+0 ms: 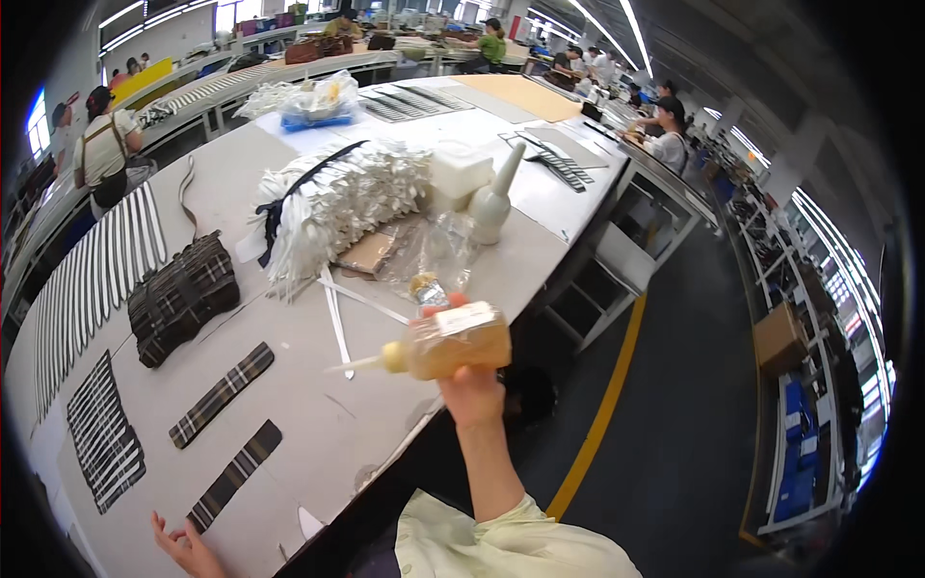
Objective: The person assembles fabric parts by applying glue from a squeeze bottle onto plaid fabric strips and attaching white plastic strips to them. They repeatedly pick up fabric pieces, apply adhesive, and press the plastic components into place on a workbench.
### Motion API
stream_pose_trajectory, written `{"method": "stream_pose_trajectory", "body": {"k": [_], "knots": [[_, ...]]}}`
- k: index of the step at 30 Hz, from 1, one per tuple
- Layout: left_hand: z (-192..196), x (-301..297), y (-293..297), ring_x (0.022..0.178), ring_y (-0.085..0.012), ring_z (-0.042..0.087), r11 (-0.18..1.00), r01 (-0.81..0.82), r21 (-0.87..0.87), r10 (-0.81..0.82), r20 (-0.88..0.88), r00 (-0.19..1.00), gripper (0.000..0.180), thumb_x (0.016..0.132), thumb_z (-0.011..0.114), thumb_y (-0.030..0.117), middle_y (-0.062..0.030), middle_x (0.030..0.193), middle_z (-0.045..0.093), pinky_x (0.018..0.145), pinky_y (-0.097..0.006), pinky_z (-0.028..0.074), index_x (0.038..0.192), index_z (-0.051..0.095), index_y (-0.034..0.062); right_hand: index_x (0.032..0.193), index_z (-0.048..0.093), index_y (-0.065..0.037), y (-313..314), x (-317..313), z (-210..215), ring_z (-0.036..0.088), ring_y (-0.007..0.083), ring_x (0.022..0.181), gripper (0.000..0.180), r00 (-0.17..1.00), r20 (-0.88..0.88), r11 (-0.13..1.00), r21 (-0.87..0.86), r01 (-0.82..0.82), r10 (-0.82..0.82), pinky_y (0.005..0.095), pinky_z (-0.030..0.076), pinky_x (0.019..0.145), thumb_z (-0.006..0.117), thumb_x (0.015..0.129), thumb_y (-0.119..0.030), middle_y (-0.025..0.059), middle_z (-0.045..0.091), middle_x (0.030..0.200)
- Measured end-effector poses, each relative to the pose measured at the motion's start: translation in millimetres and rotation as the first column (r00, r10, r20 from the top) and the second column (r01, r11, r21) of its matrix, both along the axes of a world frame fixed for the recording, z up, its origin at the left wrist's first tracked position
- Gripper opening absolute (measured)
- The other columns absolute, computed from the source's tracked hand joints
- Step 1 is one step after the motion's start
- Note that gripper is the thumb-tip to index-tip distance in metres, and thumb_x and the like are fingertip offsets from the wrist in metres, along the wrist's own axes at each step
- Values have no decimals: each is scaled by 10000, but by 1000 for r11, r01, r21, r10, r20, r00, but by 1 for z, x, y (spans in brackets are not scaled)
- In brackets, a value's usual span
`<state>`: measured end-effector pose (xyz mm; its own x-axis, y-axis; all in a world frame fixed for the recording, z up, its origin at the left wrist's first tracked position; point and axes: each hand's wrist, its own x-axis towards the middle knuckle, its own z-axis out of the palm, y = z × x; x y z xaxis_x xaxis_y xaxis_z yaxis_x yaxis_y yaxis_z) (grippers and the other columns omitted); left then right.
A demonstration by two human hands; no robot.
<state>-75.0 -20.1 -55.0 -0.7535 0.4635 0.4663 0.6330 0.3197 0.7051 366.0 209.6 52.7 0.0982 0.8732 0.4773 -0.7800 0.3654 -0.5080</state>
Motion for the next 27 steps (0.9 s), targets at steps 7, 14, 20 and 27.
{"method": "stream_pose_trajectory", "body": {"k": [7, 14, 20, 27], "knots": [[7, -6, -8, 780, -151, 505, 854, 173, 491, -432, 483, 761, 346, 894, 603, 29, -61, 1011, 549, 737, -295, 452, 1226, 509, 64, 1427, 423, -122, -25, -71, -10, 509, 310, 1309, 646, 960, 88, 945, -225, -239, 264, 442, 418, 1103, 729, 859, -135, 217, 484, 1435], [226, 175, 28, 664, -233, 558, 144, 272, 952, -916, 232, -327, 240, 903, 643, 105, -109, 718, 563, 591, -332, 488, 1030, 440, 85, 1462, 365, -120, -59, -133, -28, 496, 277, 1324, 678, 855, 26, 801, -366, -475, 519, 433, 389, 1121, 720, 884, -136, 188, 500, 1433], [284, 239, 34, 678, -213, 507, 35, 21, 999, -730, 40, -682, 113, 946, 575, 138, -132, 661, 605, 590, -305, 420, 965, 472, 97, 1445, 384, -88, -78, -141, -16, 502, 282, 1319, 666, 805, 95, 786, -307, -536, 586, 434, 383, 1127, 731, 880, -152, 187, 524, 1410], [278, 205, 42, 377, -141, 405, -118, 57, 991, -704, -43, -709, 124, 986, 501, 107, -112, 516, 560, 383, -265, 313, 963, 379, 95, 1451, 393, -68, -79, -145, -21, 491, 324, 1330, 672, 797, 42, 742, -397, -540, 603, 450, 382, 1126, 706, 857, -88, 210, 517, 1410]]}}
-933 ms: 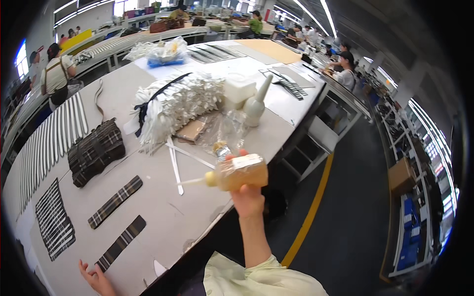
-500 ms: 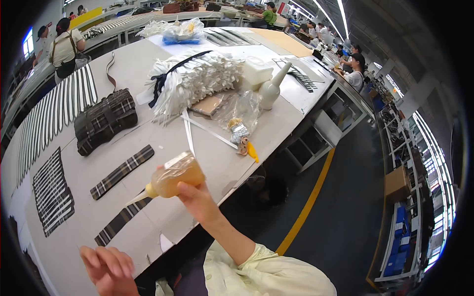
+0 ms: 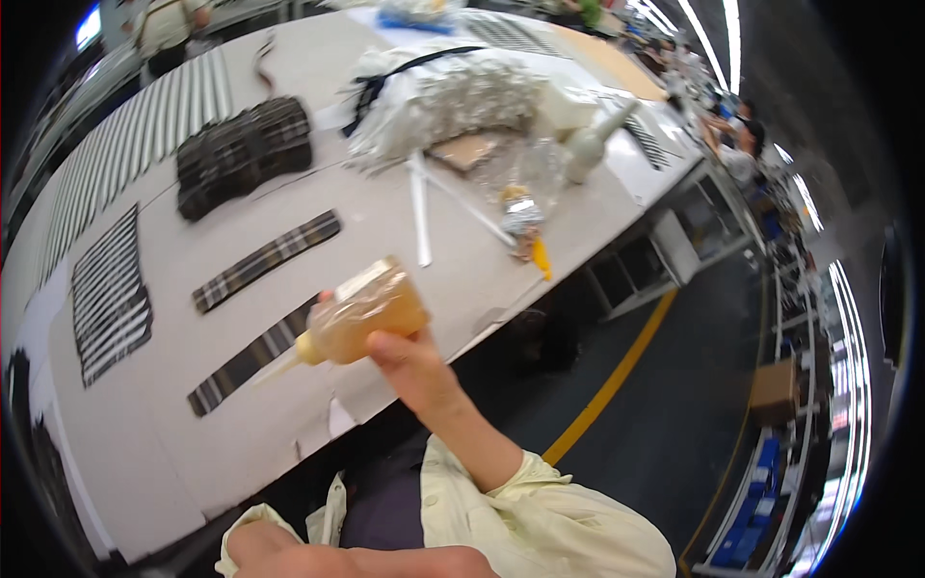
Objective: The person assembles fabric parts by applying glue from a squeeze bottle onto plaid fabric strips and attaching white plastic strips to them. They repeatedly pick up fabric pieces, apply adhesive, and press the plastic components into place on a workbench.
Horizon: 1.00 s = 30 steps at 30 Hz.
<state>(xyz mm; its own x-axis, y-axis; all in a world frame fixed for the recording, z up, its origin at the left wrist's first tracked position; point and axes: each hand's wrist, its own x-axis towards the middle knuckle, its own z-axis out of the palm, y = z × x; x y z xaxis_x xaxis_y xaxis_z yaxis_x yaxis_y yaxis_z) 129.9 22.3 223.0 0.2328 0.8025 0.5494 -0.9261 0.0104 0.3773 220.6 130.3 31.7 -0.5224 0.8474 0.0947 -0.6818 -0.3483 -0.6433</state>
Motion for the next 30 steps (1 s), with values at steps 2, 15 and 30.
{"method": "stream_pose_trajectory", "body": {"k": [2, 15, 30], "knots": [[-16, 0, -7, 368, -148, 422, 995, -41, -94, 48, 67, 997, 138, 990, 500, 108, -125, 528, 568, 355, -268, 299, 946, 371, 87, 1439, 398, -39, -1, 13, -3, 523, 294, 1298, 660, 998, -27, 998, -29, 56, -57, 423, 403, 1108, 709, 858, -75, 197, 538, 1389], [-79, -91, -75, 834, -286, 577, 895, -410, -178, 410, -40, 911, 289, 888, 598, 181, -183, 1009, 567, 745, -403, 482, 1130, 489, 66, 1491, 364, -100, -7, -11, -18, 352, 478, 1395, 781, 987, 153, 998, 46, 39, -45, 539, 308, 1164, 745, 843, -316, 279, 382, 1488], [-77, -113, -126, 537, -210, 482, 816, -477, -326, 541, 140, 829, 130, 917, 609, 77, -205, 770, 582, 484, -316, 329, 922, 606, -53, 1464, 375, -49, -13, -16, -28, 354, 453, 1404, 828, 982, 186, 999, -3, 43, -42, 526, 304, 1161, 794, 797, -308, 243, 404, 1487]]}}
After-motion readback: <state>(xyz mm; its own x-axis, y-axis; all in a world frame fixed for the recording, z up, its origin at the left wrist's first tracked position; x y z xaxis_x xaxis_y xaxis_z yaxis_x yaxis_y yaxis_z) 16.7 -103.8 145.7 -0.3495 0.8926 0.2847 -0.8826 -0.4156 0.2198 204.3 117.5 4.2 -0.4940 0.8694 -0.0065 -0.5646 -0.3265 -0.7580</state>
